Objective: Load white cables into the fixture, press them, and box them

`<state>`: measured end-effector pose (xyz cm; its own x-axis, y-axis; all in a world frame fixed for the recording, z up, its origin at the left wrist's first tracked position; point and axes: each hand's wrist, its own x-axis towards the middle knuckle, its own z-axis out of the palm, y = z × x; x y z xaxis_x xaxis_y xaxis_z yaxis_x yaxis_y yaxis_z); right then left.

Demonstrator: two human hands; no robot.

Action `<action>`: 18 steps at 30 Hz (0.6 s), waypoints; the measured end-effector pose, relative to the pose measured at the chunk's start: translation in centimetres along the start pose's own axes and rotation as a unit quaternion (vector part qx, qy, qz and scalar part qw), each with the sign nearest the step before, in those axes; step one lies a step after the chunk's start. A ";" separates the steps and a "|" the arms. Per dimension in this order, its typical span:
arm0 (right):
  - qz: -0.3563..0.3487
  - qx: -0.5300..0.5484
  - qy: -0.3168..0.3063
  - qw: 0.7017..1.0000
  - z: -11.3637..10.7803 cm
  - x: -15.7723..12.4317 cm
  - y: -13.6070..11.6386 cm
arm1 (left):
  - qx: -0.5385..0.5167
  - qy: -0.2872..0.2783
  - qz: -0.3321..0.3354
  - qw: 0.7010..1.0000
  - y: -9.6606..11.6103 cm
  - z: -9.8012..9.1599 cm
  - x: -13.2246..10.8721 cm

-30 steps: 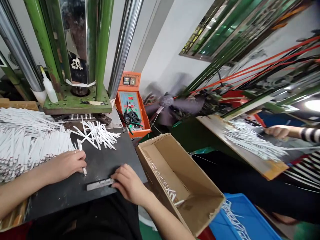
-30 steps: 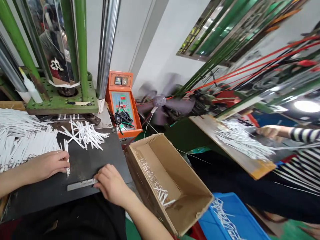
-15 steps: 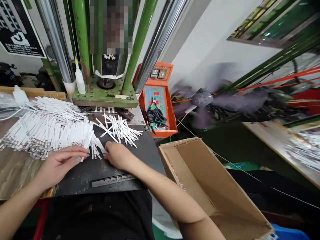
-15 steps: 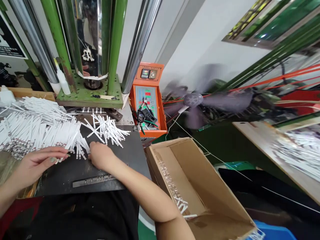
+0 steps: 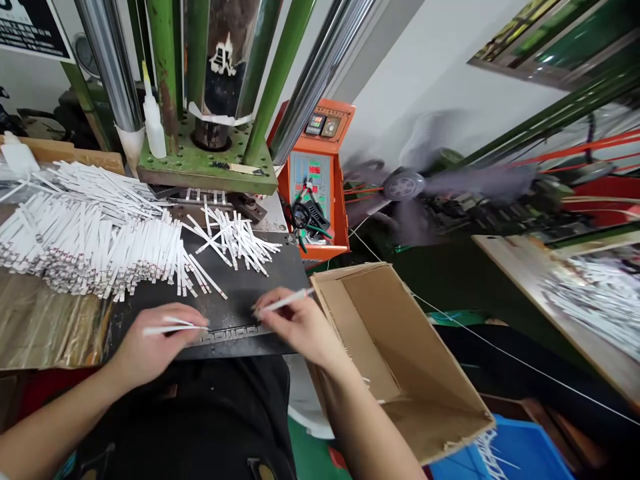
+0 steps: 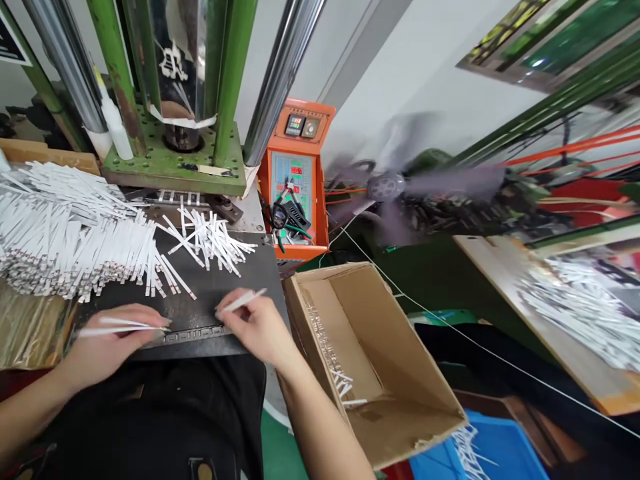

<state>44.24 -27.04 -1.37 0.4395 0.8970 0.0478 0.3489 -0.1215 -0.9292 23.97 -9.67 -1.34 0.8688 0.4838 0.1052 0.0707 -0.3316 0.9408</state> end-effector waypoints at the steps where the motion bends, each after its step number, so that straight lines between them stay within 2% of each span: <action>1: -0.016 0.007 -0.002 1.000 0.4 -0.7 0.0 | 0.034 -0.017 0.036 0.999 0.1 0.7 0.0; 3: -0.044 0.004 0.009 0.999 1.3 -1.8 0.0 | 0.084 -0.050 0.098 0.990 0.3 1.9 0.0; 5: -0.033 0.010 0.033 0.999 2.0 -2.2 0.4 | 0.124 -0.076 0.138 0.980 0.3 2.5 0.0; 9: -0.004 0.019 0.034 0.999 2.3 -2.0 1.2 | 0.183 -0.082 0.168 0.965 0.6 2.6 0.2; 14: -0.115 -0.050 0.019 0.992 1.5 -1.9 0.6 | 0.242 -0.126 0.147 0.951 1.2 1.8 0.2; 18: -0.182 -0.146 -0.029 0.972 1.6 -2.4 -0.1 | 0.310 -0.159 0.153 0.925 1.9 2.1 0.4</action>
<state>41.82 -28.48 -1.99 0.1985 0.9246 0.3250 0.6960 0.1004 -0.7109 25.42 -11.79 -0.18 0.9880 0.0594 0.1426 -0.0212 -0.8623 0.5060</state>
